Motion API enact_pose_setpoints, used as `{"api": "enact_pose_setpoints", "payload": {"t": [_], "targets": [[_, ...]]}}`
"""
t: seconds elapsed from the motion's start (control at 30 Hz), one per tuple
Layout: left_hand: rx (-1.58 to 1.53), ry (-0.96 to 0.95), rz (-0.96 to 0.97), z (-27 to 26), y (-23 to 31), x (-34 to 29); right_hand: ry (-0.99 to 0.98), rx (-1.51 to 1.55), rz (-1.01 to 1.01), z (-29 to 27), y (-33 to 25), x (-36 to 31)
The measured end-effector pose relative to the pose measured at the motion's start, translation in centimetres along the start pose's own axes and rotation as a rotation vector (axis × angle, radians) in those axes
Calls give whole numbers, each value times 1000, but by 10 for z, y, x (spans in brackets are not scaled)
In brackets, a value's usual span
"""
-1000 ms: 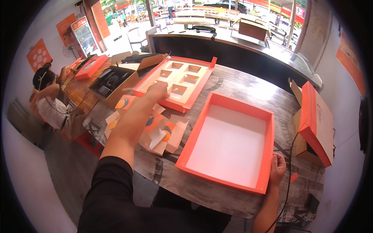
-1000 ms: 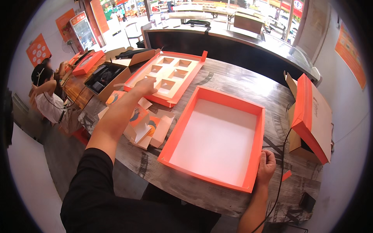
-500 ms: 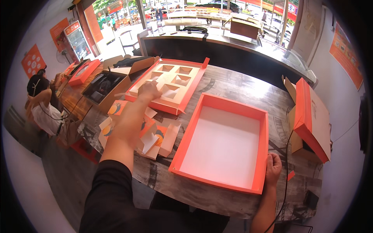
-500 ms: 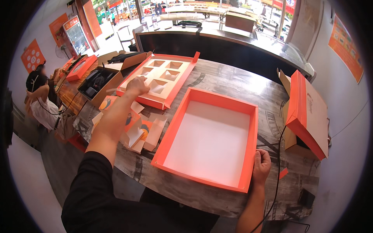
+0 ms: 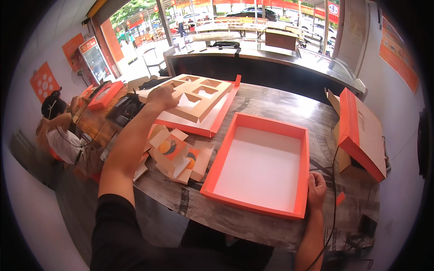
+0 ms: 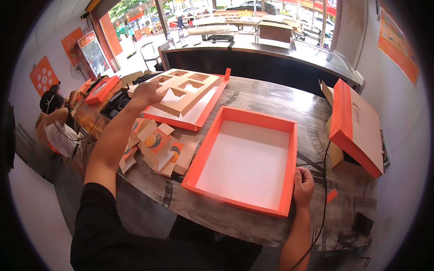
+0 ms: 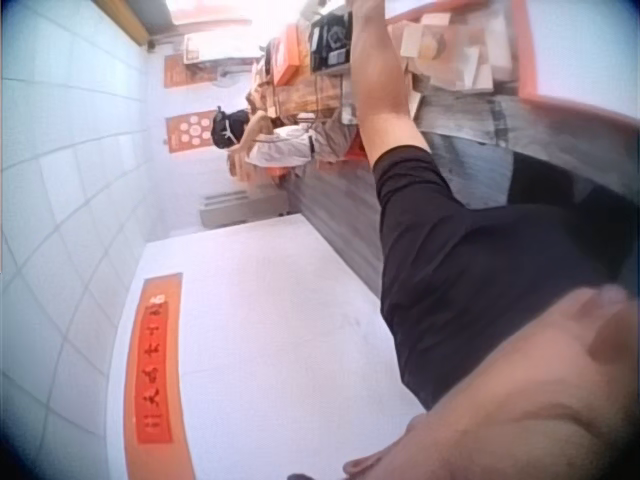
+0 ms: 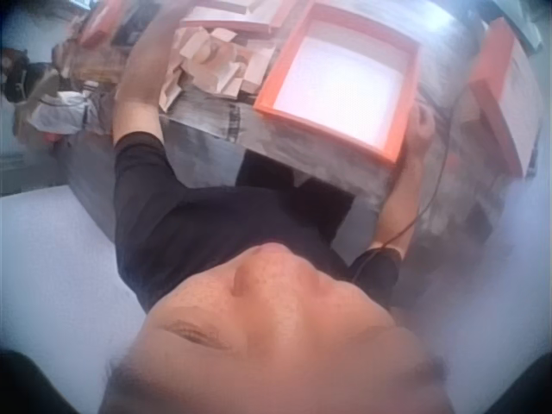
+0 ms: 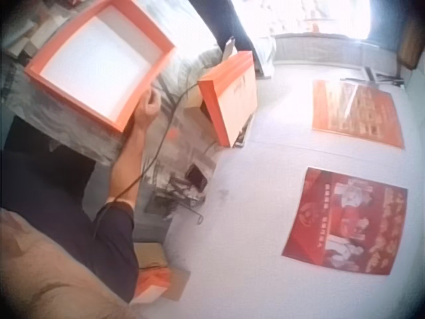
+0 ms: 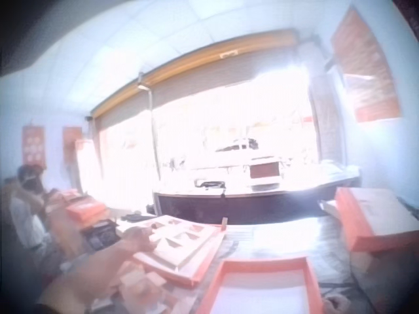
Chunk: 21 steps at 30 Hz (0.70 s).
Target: The person folds and assembles cardboard boxes and inserts by hand on a wooden table.
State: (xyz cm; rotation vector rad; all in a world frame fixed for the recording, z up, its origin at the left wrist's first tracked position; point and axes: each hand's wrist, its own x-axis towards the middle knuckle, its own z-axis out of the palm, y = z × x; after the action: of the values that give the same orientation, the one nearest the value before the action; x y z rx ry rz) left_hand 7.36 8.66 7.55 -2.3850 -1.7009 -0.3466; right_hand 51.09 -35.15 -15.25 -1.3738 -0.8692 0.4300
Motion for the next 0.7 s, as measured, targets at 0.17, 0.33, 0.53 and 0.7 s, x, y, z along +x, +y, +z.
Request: {"api": "enact_pose_setpoints", "payload": {"t": [0.17, 0.33, 0.53, 0.7], "targets": [[-83, 117, 140, -48, 3, -45, 7, -27, -20, 12, -3, -2], [-425, -134, 151, -110, 91, -134, 28, -33, -13, 2, -4, -5], [-415, -20, 572, -86, 134, -215, 26, 7, -37, 7, 0, -6], [-514, -127, 525, -56, 160, -254, 141, 28, -143, 10, 0, -9]]}}
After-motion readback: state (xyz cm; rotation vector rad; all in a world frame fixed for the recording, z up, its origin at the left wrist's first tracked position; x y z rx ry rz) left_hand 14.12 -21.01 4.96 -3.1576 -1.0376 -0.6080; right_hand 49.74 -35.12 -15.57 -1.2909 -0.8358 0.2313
